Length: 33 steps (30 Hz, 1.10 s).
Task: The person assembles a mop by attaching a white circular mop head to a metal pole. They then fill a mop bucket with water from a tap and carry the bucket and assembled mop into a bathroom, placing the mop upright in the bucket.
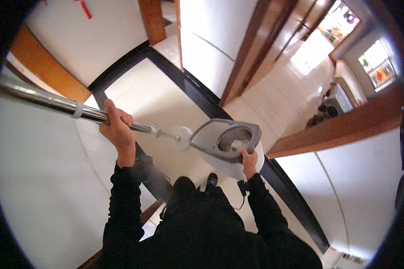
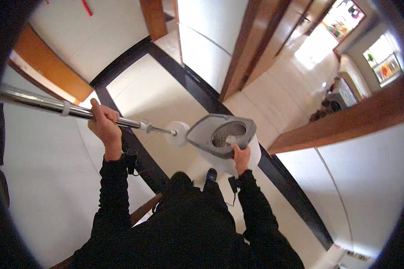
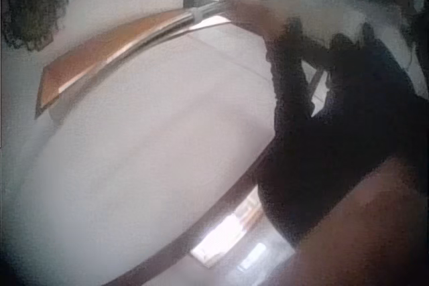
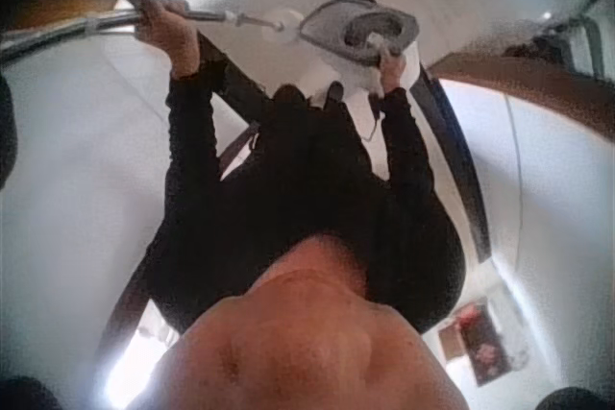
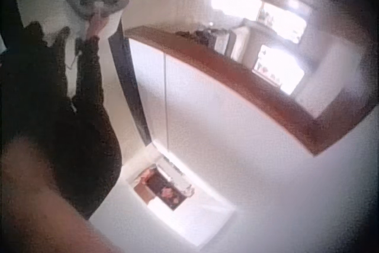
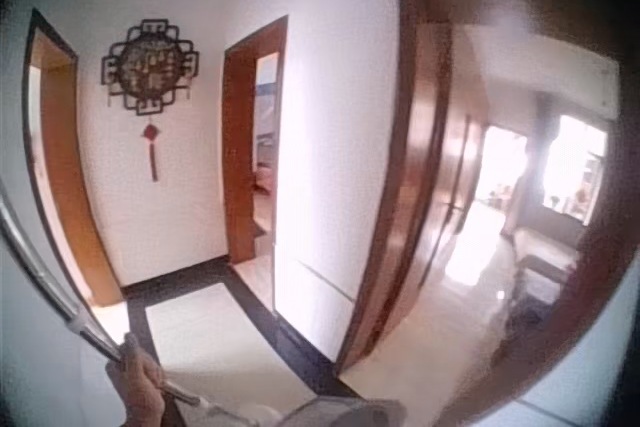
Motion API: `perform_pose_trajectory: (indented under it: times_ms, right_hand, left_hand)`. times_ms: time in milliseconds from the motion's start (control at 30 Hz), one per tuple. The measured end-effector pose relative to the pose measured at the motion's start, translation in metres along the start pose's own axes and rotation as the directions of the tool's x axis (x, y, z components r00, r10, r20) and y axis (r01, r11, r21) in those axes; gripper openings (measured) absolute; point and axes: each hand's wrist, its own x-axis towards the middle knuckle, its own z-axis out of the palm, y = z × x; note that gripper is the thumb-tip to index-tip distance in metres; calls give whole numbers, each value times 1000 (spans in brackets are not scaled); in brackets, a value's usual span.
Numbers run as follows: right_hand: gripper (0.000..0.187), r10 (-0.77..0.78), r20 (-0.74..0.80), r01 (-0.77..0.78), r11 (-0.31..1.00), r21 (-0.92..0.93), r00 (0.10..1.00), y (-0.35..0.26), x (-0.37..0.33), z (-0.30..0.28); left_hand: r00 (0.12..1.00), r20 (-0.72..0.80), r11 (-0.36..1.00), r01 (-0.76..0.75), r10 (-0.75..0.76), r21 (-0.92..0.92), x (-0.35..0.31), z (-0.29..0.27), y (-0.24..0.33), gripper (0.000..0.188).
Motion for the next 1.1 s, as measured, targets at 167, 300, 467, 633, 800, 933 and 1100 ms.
perform_pose_trajectory:
  times_ms: [167, 300, 467, 633, 800, 933, 1100]
  right_hand:
    - [50, 78, 278, -84, 996, 10, 957, -88, 68, 109]
    - [47, -5, 421, 19, 999, -31, 907, -134, 118, 226]
    - [46, -75, 512, 166, 977, -134, 856, -184, 167, 362]
    - [49, -114, 595, 242, 960, -139, 796, -236, 210, 487]
    - [60, -225, 642, 410, 899, -152, 733, -280, 287, 617]
    - [62, -286, 659, 523, 830, -192, 695, -313, 314, 711]
    - [59, -277, 664, 529, 822, -210, 695, -359, 320, 803]
  left_hand:
    - [975, -202, 995, -95, 94, 6, 58, -26, 7, 49]
    - [942, -304, 990, -136, 143, 45, 126, -40, -15, 48]
    - [926, -332, 982, -150, 180, 116, 236, -40, -49, 48]
    - [910, -348, 967, -168, 227, 190, 350, -26, -83, 48]
    - [906, -311, 949, -227, 287, 217, 461, -6, -142, 45]
    - [886, -308, 923, -261, 345, 283, 529, -7, -167, 46]
    - [893, -323, 943, -257, 315, 210, 612, -28, -178, 44]
